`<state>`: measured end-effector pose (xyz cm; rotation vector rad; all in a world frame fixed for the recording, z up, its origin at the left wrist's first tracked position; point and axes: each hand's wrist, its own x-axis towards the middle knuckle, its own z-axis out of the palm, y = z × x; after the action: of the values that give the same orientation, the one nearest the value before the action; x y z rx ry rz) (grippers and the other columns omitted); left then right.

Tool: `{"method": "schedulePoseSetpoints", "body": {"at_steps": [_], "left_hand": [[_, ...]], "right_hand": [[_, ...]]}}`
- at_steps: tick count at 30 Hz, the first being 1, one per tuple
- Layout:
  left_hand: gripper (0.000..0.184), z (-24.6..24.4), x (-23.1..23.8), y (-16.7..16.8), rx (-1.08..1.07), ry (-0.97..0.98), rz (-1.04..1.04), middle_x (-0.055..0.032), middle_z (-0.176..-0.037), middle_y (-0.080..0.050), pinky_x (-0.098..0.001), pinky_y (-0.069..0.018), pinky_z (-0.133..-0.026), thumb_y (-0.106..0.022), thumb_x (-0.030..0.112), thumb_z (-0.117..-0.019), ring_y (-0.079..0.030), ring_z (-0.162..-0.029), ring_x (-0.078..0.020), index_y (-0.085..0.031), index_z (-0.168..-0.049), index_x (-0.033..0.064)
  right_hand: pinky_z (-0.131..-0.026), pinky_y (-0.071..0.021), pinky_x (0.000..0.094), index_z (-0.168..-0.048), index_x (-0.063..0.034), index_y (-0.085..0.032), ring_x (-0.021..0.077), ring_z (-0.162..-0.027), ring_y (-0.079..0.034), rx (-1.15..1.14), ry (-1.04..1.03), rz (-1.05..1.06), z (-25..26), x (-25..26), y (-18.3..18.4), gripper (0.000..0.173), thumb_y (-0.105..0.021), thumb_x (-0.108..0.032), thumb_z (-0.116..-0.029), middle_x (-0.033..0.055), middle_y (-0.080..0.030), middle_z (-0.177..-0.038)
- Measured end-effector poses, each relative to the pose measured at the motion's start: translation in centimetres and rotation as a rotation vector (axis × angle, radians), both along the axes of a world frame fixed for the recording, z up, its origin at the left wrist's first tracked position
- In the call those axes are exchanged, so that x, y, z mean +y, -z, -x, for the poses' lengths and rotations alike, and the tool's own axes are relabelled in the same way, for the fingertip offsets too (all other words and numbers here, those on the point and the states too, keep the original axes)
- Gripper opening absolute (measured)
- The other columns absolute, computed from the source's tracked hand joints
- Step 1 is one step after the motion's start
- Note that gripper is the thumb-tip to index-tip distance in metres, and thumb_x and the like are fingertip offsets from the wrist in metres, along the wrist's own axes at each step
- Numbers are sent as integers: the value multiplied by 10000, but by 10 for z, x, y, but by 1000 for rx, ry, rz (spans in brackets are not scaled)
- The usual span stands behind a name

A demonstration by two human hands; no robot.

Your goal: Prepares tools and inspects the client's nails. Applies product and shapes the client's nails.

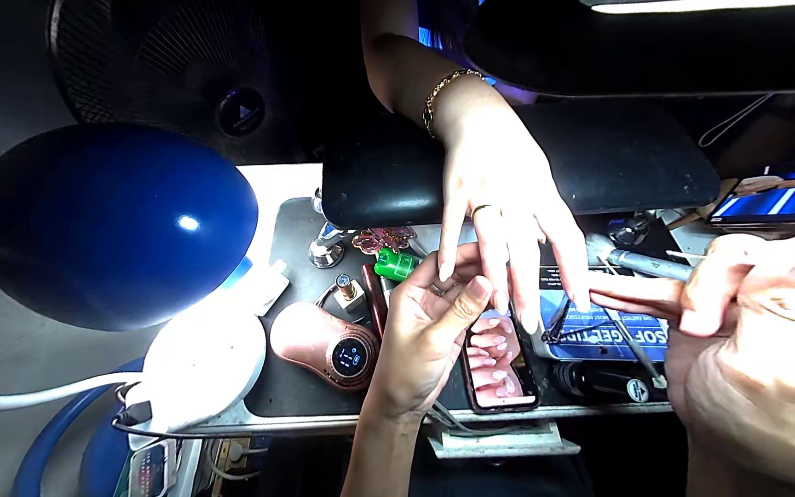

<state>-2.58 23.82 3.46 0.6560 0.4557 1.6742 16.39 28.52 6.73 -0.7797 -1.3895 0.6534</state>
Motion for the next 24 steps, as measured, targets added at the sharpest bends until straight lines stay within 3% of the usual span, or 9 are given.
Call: {"method": "schedulePoseSetpoints", "body": {"at_steps": [4, 9, 19, 24], "left_hand": [[228, 2, 1, 2, 36, -7, 16, -100, -1014, -703, -293, -573, -908, -593, -59, -974, -690, -918, -120, -651, -1190, -10], [207, 5, 1, 5, -6, 29, 7, -89, -992, -699, -281, -566, -906, -580, -42, -989, -685, -917, -115, -651, -1178, 0], [221, 5, 2, 1, 5, 28, 5, -82, -1005, -713, -287, -569, -914, -612, -45, -970, -694, -932, -117, -664, -1178, 9], [225, 3, 2, 0, 48, 7, -1, -81, -990, -710, -286, -571, -903, -621, -56, -959, -690, -914, -113, -664, -1169, 12]], "right_hand": [[-614, -677, 365, -923, -136, -548, 130, -545, -665, -21, 3, -20, -2, 1, -1, 203, -466, -200, -1097, -64, -607, -658], [-607, -677, 374, -952, -141, -526, 126, -523, -646, -39, 21, -39, 1, 1, 0, 144, -521, -211, -1078, -69, -600, -658], [-617, -660, 266, -988, -171, -541, 53, -539, -635, -53, 23, -42, 12, -4, -3, 75, -555, -141, -1055, -123, -605, -665], [-637, -674, 263, -984, -182, -555, 55, -558, -668, -67, 8, -45, 13, -6, -4, 77, -573, -158, -1054, -131, -638, -671]]}}
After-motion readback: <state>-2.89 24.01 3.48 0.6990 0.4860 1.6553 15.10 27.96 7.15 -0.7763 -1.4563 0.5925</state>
